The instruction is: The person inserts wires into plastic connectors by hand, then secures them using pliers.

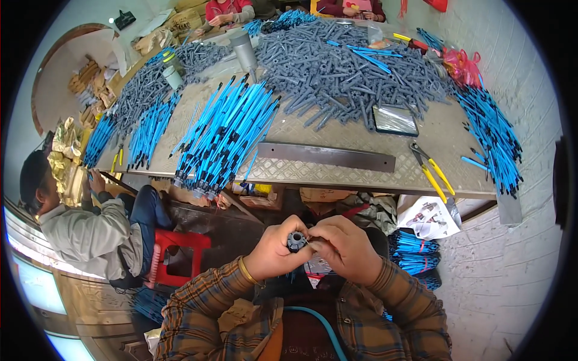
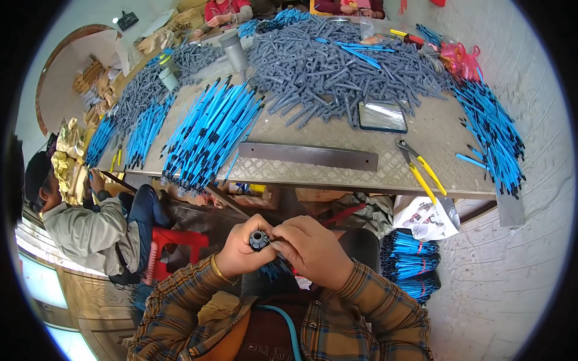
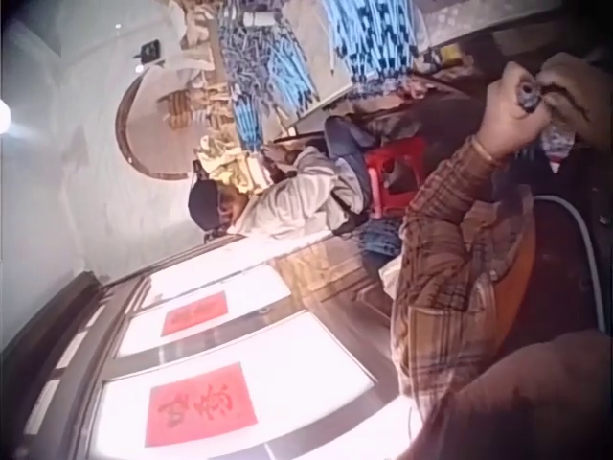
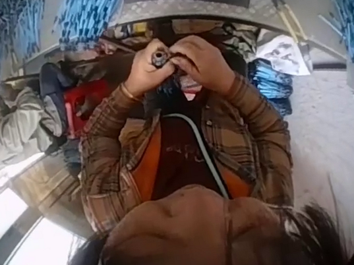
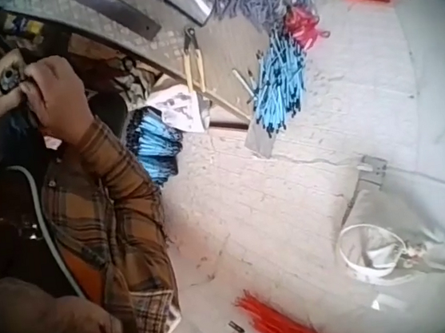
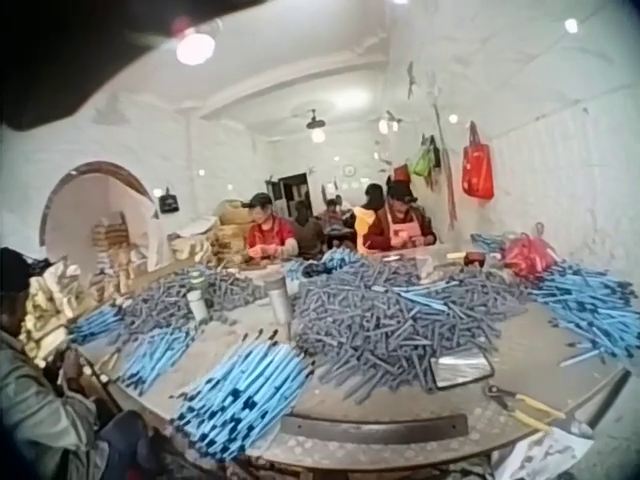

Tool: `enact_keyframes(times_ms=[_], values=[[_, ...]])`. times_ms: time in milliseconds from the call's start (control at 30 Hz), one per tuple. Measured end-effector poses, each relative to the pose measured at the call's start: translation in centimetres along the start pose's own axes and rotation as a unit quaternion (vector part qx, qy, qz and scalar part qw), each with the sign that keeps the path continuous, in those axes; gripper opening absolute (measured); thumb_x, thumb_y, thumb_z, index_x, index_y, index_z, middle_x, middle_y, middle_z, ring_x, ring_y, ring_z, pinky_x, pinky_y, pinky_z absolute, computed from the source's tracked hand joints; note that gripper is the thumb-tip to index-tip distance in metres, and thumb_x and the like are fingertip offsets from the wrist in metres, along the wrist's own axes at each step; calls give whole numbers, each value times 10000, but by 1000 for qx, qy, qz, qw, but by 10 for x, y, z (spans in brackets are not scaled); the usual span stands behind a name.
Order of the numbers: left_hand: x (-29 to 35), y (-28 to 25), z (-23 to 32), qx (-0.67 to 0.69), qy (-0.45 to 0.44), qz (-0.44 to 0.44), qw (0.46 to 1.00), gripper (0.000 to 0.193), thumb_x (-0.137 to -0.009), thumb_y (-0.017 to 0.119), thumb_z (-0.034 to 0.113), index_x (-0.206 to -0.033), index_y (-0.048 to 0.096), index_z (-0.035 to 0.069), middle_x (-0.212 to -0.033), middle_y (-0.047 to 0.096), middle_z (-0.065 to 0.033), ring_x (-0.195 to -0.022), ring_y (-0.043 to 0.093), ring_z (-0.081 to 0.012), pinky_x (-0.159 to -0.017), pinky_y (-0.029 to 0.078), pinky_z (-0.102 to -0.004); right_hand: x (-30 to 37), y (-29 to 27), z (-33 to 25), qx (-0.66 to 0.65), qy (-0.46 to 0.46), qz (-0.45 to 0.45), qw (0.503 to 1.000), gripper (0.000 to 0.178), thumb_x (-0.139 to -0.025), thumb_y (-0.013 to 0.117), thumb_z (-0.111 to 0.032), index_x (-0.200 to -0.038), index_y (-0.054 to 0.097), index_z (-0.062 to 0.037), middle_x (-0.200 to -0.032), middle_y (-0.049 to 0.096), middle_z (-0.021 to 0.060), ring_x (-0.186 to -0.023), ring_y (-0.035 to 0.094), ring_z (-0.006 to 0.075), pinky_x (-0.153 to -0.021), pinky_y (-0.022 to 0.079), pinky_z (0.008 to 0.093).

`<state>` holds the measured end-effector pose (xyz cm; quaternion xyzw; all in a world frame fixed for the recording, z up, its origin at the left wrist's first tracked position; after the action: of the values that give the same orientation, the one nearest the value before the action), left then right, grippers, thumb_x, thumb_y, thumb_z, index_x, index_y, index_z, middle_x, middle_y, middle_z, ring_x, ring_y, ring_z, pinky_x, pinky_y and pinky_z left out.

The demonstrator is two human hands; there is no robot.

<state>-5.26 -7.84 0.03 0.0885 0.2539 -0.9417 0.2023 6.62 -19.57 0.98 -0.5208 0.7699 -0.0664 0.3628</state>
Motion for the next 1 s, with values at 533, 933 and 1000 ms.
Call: enact_keyframes(times_ms=[533,933,1000], values=[[-12,-5,-4,54,-58,-32,996,246,-720,687,108,-837,476,62,-657,525,-39,-568,506,-95,-525,412,-244,-9,16,45,-295,138,-73,943,95,-884,522,-115,-885,511,-21,-955,481,54,-817,482,128,-717,412,253],[-21,1,-7,20,-84,-4,996,260,-698,690,110,-829,471,57,-657,520,-61,-564,504,-120,-534,420,-265,-1,15,30,-160,53,62,984,126,-817,600,-86,-903,520,-39,-1017,495,70,-888,493,162,-770,419,270],[-21,2,-9,20,-80,-3,997,262,-695,690,111,-826,470,56,-657,519,-65,-564,505,-123,-535,421,-268,-5,12,31,-120,38,71,990,148,-794,622,-73,-900,522,-47,-1020,496,74,-898,496,179,-775,421,286]])
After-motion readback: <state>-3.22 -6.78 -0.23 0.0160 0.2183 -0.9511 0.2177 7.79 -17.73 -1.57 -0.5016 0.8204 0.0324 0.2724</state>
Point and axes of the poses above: each hand's wrist, its own x-axis away from the middle knuckle, its own y-axis out of the palm, z = x × y, the point moved 2 cm from there along -x, towards the middle knuckle
